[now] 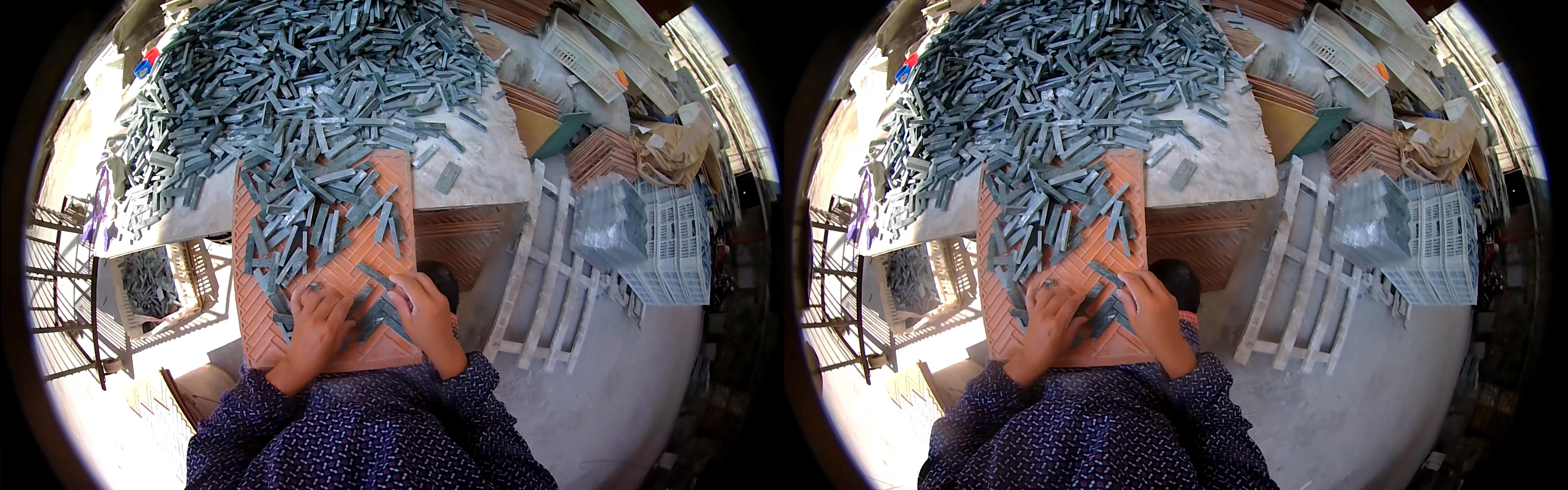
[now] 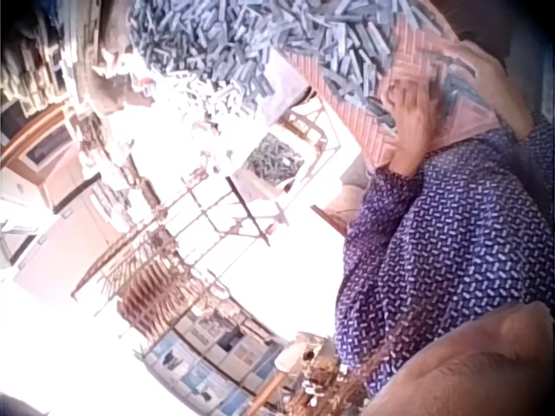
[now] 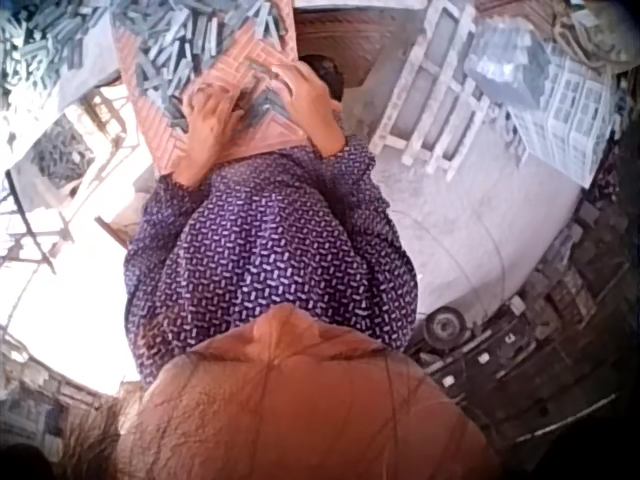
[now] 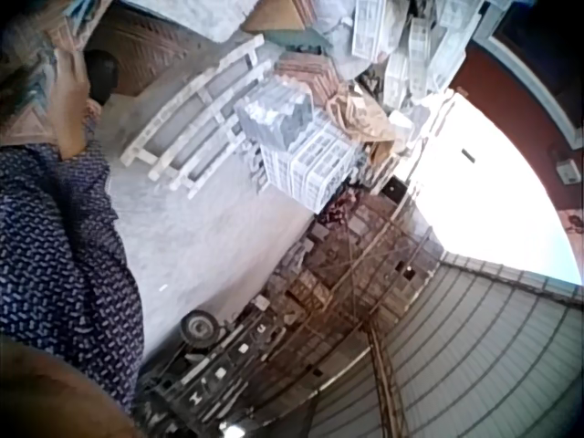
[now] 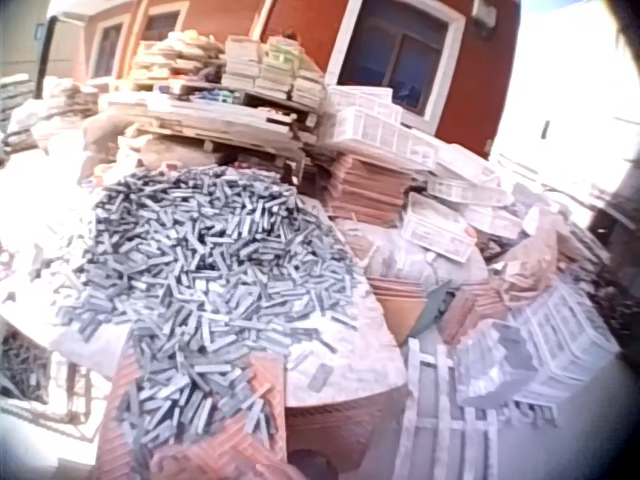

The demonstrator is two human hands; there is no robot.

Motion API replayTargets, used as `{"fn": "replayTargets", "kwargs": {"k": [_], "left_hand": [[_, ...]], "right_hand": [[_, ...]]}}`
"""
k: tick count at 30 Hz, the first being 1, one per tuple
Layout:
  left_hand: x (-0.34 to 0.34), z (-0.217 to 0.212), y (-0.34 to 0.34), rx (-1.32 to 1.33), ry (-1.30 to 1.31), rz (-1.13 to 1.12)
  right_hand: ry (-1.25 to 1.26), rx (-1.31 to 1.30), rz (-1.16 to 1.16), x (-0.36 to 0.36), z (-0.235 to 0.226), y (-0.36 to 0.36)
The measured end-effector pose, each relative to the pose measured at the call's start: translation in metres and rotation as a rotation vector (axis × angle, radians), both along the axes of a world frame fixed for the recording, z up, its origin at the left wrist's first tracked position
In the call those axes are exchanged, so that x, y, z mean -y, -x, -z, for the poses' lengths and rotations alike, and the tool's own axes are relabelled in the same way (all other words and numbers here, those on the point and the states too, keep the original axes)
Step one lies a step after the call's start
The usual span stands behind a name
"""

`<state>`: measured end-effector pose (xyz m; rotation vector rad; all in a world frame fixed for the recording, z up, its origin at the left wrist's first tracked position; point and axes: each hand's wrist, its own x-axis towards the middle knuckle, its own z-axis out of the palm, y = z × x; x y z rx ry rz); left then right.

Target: The person arranges small rectangular tiles on a square board to form a herringbone pattern. They repeatedly pick tiles from a nearby pile, place them on the board, and adjust their positions to complete the pattern.

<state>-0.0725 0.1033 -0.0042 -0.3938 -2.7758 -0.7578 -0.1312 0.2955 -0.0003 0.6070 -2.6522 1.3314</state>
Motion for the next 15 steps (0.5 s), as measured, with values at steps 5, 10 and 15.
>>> {"fn": "replayTargets", "kwargs": {"k": [5,10,15], "left_hand": [[0.000,0.007,-0.005,0.023,-0.003,0.053],[-0.003,0.000,-0.004,0.064,-0.001,0.049],[-0.003,0.008,-0.004,0.051,0.038,0.076]], "right_hand": [[-0.085,-0.071,-0.071,0.009,-0.001,0.017],[-0.097,-0.008,0.006,-0.006,0.004,0.012],[-0.081,0.056,0.070,-0.026,-0.005,-0.008]]}}
